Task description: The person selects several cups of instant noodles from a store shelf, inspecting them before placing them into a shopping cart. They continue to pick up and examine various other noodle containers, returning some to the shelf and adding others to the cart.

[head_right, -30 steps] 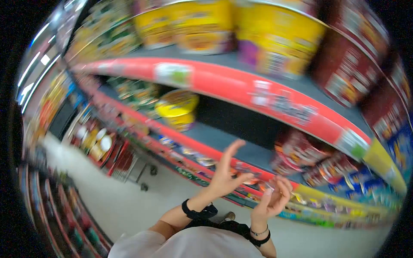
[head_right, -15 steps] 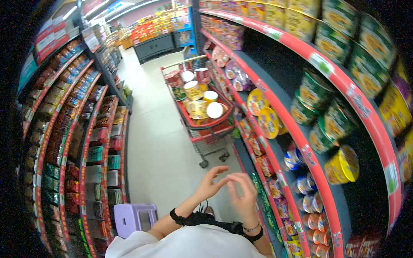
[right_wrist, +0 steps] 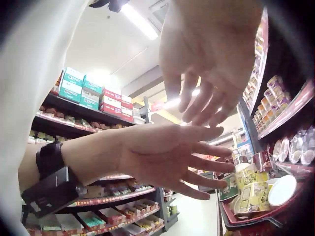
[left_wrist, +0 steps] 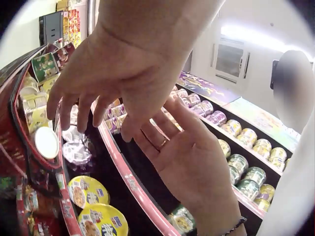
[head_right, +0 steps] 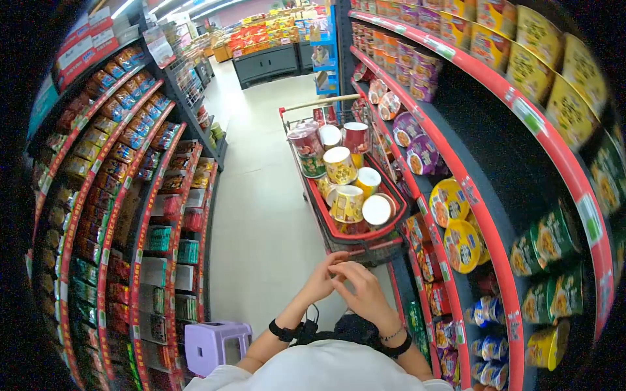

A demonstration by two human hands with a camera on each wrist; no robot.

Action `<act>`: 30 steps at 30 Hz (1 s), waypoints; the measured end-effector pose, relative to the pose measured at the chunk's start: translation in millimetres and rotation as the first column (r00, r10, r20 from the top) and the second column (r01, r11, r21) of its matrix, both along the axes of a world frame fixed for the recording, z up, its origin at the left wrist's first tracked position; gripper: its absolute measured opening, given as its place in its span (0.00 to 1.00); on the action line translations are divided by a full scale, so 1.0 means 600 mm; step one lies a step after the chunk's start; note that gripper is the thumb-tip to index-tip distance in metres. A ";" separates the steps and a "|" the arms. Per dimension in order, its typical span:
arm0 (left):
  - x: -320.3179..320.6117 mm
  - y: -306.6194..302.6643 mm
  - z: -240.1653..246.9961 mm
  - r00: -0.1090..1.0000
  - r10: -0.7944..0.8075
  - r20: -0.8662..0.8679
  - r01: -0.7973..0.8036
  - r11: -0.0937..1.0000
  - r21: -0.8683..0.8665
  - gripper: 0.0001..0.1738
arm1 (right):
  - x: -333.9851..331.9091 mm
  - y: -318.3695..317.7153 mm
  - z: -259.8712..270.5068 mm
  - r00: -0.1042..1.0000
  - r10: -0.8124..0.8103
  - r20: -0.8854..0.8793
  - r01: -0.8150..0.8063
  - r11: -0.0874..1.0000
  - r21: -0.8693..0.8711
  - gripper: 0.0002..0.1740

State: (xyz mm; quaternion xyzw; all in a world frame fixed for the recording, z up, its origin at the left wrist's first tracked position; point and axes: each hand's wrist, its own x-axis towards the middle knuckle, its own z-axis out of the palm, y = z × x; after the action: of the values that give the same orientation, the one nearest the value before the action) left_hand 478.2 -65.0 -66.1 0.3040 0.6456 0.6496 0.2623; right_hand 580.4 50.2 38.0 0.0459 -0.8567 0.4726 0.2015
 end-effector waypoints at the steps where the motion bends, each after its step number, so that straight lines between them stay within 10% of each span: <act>1: -0.026 0.002 0.009 0.997 0.034 -0.068 -0.035 0.999 -0.019 0.33 | -0.025 0.004 0.003 1.000 0.009 0.001 -0.009 1.000 -0.010 0.15; 11: -0.345 0.031 -0.002 0.909 0.305 -0.285 -0.358 0.921 -0.156 0.40 | -0.191 0.045 0.024 0.997 0.014 0.078 -0.009 0.998 -0.065 0.15; 18: -0.624 0.111 -0.005 0.831 0.414 -0.372 -0.470 0.880 -0.071 0.51 | -0.253 0.032 0.004 0.895 -0.436 0.098 0.443 0.894 -0.073 0.14; 20: -0.688 0.127 -0.023 0.730 0.475 -0.491 -0.573 0.817 -0.061 0.49 | -0.271 0.017 0.008 0.850 -0.502 0.158 0.523 0.839 -0.146 0.14; 23: -0.780 0.123 -0.071 0.920 0.284 -0.270 -0.301 0.953 -0.021 0.38 | -0.297 -0.011 -0.009 0.803 -0.567 0.184 0.591 0.798 -0.119 0.15; 30: -0.726 0.087 0.047 0.915 0.359 -0.184 -0.348 0.933 0.090 0.18 | -0.310 -0.049 -0.016 0.749 -0.611 0.256 0.655 0.742 -0.145 0.16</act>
State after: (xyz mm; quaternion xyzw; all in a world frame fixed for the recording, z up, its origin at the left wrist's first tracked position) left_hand 42.4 -12.7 -37.7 0.2524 0.6945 0.6705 0.0665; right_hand 394.2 20.6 28.2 -0.3176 -0.7768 0.4714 0.2710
